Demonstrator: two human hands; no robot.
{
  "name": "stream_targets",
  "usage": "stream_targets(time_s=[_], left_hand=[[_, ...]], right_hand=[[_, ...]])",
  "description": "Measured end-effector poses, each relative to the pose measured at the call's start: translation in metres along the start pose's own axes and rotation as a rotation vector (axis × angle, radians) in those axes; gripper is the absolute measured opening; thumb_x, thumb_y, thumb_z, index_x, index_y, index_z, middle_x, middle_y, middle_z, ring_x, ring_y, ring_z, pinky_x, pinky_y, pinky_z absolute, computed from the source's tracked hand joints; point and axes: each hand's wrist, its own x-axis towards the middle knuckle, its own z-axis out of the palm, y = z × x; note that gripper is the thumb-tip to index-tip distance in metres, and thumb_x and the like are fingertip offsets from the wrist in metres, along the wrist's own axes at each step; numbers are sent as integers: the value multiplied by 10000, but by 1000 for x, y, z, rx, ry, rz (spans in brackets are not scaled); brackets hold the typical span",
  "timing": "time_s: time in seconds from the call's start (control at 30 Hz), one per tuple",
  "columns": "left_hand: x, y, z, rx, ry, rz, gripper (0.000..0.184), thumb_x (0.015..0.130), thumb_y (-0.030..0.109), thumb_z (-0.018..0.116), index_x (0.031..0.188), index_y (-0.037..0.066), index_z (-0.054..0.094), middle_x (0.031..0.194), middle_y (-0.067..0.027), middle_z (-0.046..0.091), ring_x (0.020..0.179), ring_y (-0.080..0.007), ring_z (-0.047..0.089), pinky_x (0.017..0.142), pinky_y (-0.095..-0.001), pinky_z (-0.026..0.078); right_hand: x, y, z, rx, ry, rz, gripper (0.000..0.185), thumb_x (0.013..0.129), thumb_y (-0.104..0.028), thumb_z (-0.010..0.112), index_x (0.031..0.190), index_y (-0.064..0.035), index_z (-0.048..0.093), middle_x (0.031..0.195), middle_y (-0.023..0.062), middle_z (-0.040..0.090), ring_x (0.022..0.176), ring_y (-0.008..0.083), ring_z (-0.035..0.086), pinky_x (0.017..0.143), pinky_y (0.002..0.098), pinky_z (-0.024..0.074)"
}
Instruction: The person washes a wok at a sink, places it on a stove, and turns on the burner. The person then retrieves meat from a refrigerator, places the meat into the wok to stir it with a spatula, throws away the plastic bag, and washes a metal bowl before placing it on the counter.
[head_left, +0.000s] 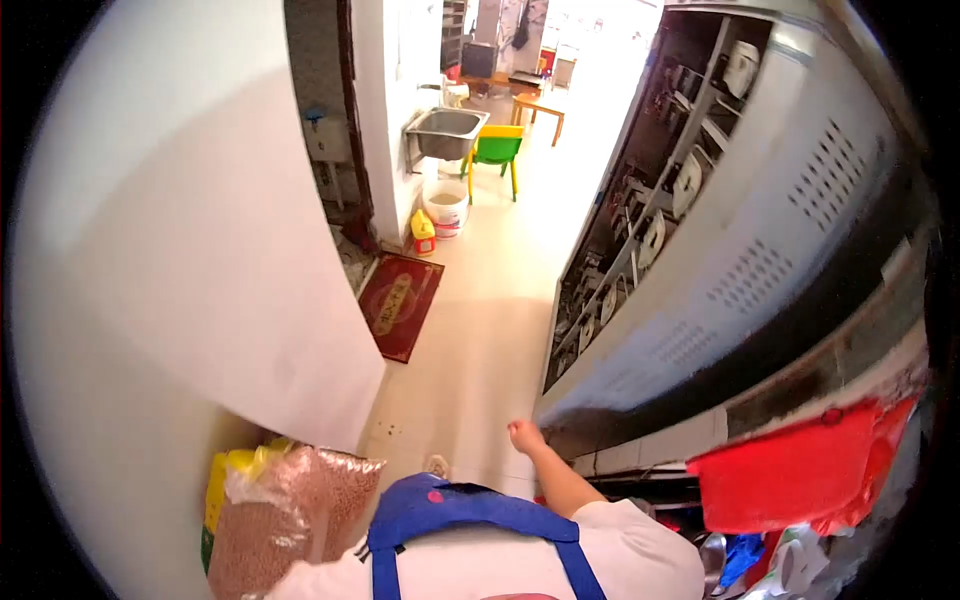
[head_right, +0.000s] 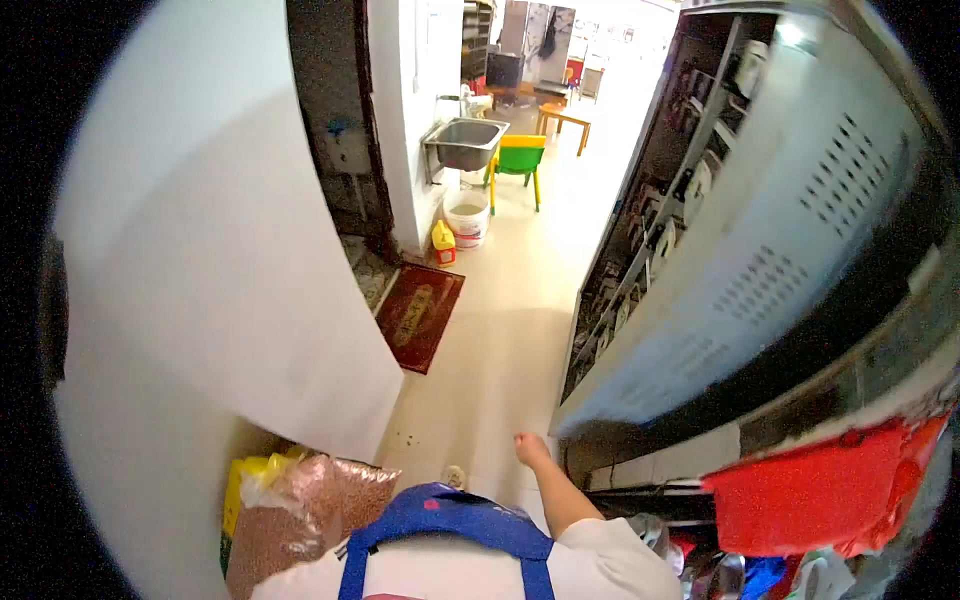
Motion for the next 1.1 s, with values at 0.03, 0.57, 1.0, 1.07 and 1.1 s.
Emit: stream_targets(time_s=[0.03,0.57,1.0,1.07,1.1], left_hand=[[38,25,-31,25,8,14,532,813,388,547,1224,56,486,1126,-202,547,1056,-306,518,900,-377,410],[470,464,-387,27,6,265,291,809,290,551,933,38,630,870,-136,644,817,-222,611,735,-357,487],[657,588,-418,195,-182,133,297,834,311,489,790,62,643,740,-111,633,598,-238,573,560,-383,445],[734,648,-440,275,-167,266,298,836,312,482,785,67,643,733,-110,632,585,-239,569,545,-383,439],[780,683,-449,346,-148,401,298,837,313,478,783,70,642,729,-109,631,579,-240,567,538,-384,436]], right_hand=[[5,17,4,-117,-103,37,305,842,-270,456,959,-63,648,974,188,625,921,337,601,805,407,474],[196,165,-37,-9,-494,667,154,709,-151,600,750,-24,678,829,174,650,735,298,633,655,409,499],[756,-83,-366,242,422,276,269,807,-266,516,941,-78,654,882,161,648,848,315,623,753,404,492],[791,-90,-383,327,435,333,269,802,-271,522,939,-83,658,870,148,655,842,302,627,754,395,494],[801,-85,-378,230,309,280,266,799,-272,530,935,-86,661,869,141,659,837,294,630,757,390,495]])
